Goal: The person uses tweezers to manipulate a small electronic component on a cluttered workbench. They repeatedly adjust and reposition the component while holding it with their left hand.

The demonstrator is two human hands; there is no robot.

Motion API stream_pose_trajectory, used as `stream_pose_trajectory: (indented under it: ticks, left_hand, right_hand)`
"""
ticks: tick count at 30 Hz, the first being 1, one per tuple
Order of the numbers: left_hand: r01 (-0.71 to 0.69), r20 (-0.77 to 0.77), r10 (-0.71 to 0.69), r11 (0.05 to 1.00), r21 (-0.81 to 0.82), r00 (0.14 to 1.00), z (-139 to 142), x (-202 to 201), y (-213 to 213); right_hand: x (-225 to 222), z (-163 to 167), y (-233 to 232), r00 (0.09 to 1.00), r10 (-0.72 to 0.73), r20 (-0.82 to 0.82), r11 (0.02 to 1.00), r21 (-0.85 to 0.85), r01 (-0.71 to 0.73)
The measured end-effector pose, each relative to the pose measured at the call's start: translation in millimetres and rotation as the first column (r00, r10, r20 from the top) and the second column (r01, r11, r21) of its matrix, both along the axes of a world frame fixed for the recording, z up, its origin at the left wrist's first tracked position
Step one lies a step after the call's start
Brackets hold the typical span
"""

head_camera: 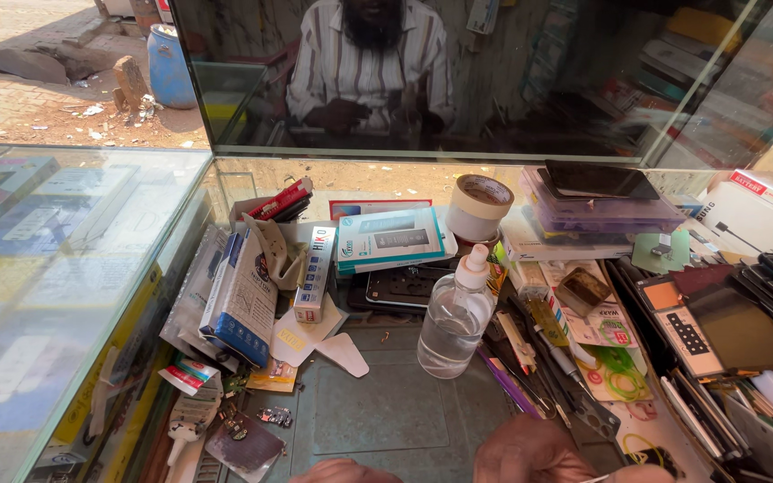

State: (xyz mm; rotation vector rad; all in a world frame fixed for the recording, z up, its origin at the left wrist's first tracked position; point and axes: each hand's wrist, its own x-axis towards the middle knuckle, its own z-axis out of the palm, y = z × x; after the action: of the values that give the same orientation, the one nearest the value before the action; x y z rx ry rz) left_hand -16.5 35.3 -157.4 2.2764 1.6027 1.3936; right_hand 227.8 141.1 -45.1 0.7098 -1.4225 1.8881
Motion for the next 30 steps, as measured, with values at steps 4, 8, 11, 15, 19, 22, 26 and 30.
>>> stream_pose_trajectory:
  ticks: [4,8,11,15,19,22,26,30]
  left_hand:
    - [-0.086,0.035,0.084,0.996,0.031,0.996,11.6,3.1,-0.9]
    - [-0.302,0.094,0.294,0.95,0.083,0.951,20.1,-2.5,11.2]
    - [-0.23,-0.004,0.233,0.963,0.139,0.973,15.9,-14.6,13.9]
    - [-0.057,-0.091,0.062,0.997,0.056,0.994,6.8,-21.6,6.3]
    - [-0.055,-0.075,0.064,0.992,0.116,0.995,13.1,-13.0,1.2]
    - [0.034,0.012,-0.036,0.984,0.175,0.999,23.3,-4.2,0.4]
    - [-0.135,0.142,0.118,0.984,0.118,0.983,24.0,8.0,3.4]
    - [-0.021,0.165,0.02,1.0,0.007,0.986,16.9,2.3,7.7]
  right_hand:
    - [8.0,5.1,-12.1,0.852,-0.439,0.286,0.898,0.18,0.402]
    - [20.8,15.1,-9.3,0.488,-0.868,0.086,0.329,0.837,0.437]
    - [20.1,22.3,-9.5,0.545,-0.834,0.087,0.358,0.837,0.413]
    - [3.8,22.9,-30.1,0.342,-0.94,-0.018,0.226,0.718,0.659]
    - [-11.1,15.6,-44.0,0.082,-0.995,0.052,0.096,0.67,0.736]
    - [-12.8,10.9,-38.5,0.03,-0.998,-0.047,-0.015,0.743,0.669]
    - [-13.7,6.2,-30.1,0.115,-0.991,-0.073,0.006,0.818,0.576]
    - [-12.4,7.3,-30.5,0.158,-0.987,-0.03,0.069,0.808,0.586]
